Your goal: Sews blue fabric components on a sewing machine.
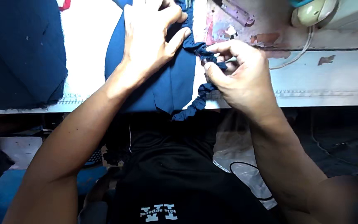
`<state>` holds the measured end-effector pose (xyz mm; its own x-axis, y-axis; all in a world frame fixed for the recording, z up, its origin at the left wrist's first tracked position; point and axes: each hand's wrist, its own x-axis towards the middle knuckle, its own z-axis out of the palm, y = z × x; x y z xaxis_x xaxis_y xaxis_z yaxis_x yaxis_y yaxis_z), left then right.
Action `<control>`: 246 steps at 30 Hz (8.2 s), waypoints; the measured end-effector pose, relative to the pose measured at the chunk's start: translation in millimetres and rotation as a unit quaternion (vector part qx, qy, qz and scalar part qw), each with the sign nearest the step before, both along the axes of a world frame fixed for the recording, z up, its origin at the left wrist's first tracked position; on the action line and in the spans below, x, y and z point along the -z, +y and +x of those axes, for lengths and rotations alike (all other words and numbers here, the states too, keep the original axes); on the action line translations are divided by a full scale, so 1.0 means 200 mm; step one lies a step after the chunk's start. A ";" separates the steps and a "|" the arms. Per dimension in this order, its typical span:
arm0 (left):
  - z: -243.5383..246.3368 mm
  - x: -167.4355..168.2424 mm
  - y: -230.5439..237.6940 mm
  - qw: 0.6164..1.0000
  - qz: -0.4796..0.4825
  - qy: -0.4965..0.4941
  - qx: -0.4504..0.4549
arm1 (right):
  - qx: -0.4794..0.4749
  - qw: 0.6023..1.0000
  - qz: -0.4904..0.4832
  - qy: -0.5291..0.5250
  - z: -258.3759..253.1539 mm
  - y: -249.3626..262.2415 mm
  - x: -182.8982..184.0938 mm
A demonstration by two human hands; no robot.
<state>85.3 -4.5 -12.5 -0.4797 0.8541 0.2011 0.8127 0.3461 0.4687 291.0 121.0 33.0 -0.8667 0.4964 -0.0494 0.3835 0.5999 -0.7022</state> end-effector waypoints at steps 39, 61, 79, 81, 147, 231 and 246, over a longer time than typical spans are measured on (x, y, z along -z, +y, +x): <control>0.00 -0.09 -0.05 0.999 0.020 -0.030 0.004 | -0.245 0.921 0.303 -0.030 -0.10 -0.05 0.02; 0.02 -0.16 -0.09 0.985 -0.105 0.021 -0.138 | -0.218 0.932 0.288 -0.027 -0.08 -0.07 0.06; 0.09 -0.08 -0.03 0.997 0.038 0.013 0.069 | -0.207 0.938 0.279 -0.011 -0.07 -0.07 0.08; 0.10 -0.10 -0.02 0.998 0.017 0.019 0.064 | -0.205 0.940 0.274 -0.009 -0.06 -0.07 0.09; 0.08 -0.06 0.04 0.988 -0.105 0.110 0.041 | -0.123 0.950 0.285 0.022 -0.15 -0.13 0.14; 0.45 -0.27 -0.37 0.998 0.039 0.046 -0.011 | 0.037 0.901 -0.429 0.050 -0.06 -0.02 -0.09; 0.66 -0.36 -0.40 0.986 0.038 -0.163 0.026 | -0.022 0.980 -0.196 0.008 -0.03 0.02 -0.11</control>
<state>217.8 -85.3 59.4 -0.4846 0.8681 0.1079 0.6304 0.2610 0.7311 285.3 124.3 56.0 -0.8886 0.4050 -0.2156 0.3515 0.2990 -0.8871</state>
